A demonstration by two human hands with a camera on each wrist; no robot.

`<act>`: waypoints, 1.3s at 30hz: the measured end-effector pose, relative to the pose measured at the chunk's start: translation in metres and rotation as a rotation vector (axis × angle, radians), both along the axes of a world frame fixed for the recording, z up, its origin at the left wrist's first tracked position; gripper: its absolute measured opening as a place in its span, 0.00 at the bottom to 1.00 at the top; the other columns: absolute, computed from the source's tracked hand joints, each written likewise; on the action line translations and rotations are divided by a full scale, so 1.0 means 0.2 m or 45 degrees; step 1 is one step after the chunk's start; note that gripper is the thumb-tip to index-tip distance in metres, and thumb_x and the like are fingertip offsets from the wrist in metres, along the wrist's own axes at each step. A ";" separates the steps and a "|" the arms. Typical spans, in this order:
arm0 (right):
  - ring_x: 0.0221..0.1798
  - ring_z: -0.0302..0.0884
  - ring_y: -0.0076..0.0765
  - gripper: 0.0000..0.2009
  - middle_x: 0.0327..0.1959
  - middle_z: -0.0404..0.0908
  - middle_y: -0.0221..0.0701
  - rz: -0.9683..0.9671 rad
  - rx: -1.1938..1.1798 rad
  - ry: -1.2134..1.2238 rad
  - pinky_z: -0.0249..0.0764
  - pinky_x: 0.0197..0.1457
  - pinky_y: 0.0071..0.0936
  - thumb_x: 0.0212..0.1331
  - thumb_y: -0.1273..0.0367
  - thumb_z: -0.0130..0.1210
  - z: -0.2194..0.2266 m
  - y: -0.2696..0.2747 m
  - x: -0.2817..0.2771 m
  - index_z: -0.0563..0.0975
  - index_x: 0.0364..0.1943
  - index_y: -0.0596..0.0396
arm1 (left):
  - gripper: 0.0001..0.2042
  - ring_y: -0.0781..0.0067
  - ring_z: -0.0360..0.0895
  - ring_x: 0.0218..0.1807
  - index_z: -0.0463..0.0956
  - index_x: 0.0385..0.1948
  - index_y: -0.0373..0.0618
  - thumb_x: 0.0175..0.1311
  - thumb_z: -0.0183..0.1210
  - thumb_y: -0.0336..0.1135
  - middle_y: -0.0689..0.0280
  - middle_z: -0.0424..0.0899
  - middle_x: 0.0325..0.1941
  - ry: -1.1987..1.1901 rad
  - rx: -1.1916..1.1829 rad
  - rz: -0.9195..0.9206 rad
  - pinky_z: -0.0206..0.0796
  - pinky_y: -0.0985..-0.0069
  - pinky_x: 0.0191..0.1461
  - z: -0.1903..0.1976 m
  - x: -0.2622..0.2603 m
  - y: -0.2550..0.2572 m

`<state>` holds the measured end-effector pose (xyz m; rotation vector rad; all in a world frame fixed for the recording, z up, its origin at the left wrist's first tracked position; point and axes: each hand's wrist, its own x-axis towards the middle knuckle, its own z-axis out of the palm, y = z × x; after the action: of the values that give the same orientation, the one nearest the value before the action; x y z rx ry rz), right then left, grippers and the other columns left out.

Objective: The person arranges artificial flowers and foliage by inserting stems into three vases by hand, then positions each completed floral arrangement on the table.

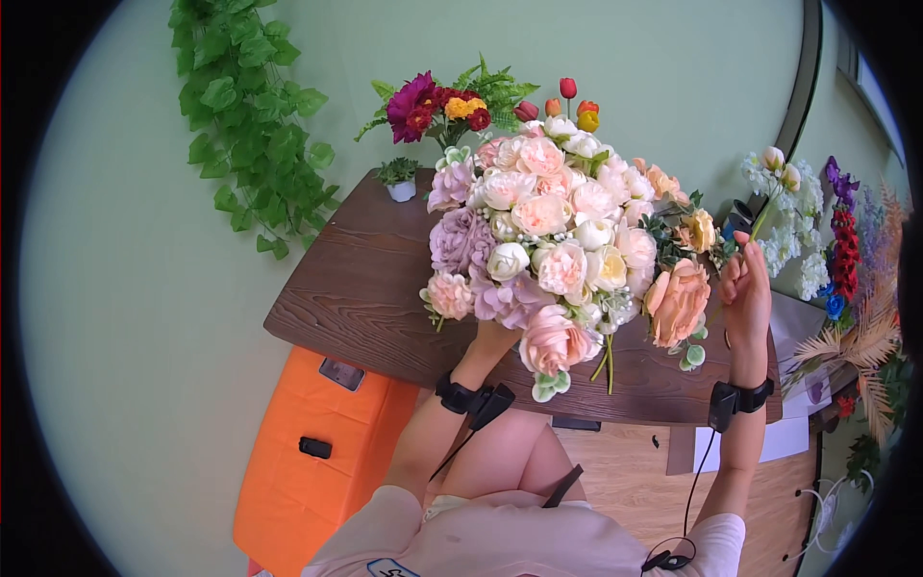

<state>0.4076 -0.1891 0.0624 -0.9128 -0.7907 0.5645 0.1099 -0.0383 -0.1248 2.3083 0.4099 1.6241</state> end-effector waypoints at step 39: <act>0.46 0.73 0.36 0.21 0.48 0.71 0.36 1.452 -0.309 0.929 0.73 0.49 0.30 0.62 0.59 0.44 -1.10 0.45 -0.10 0.64 0.54 0.57 | 0.14 0.66 0.69 0.49 0.70 0.43 0.40 0.57 0.54 0.36 0.61 0.72 0.46 -0.471 -0.894 -0.914 0.63 0.75 0.52 0.01 -0.10 -0.04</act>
<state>0.3870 -0.0986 -0.1567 -0.3175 -0.5031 1.8966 0.0889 -0.0471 -0.1233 1.3625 0.0269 1.2213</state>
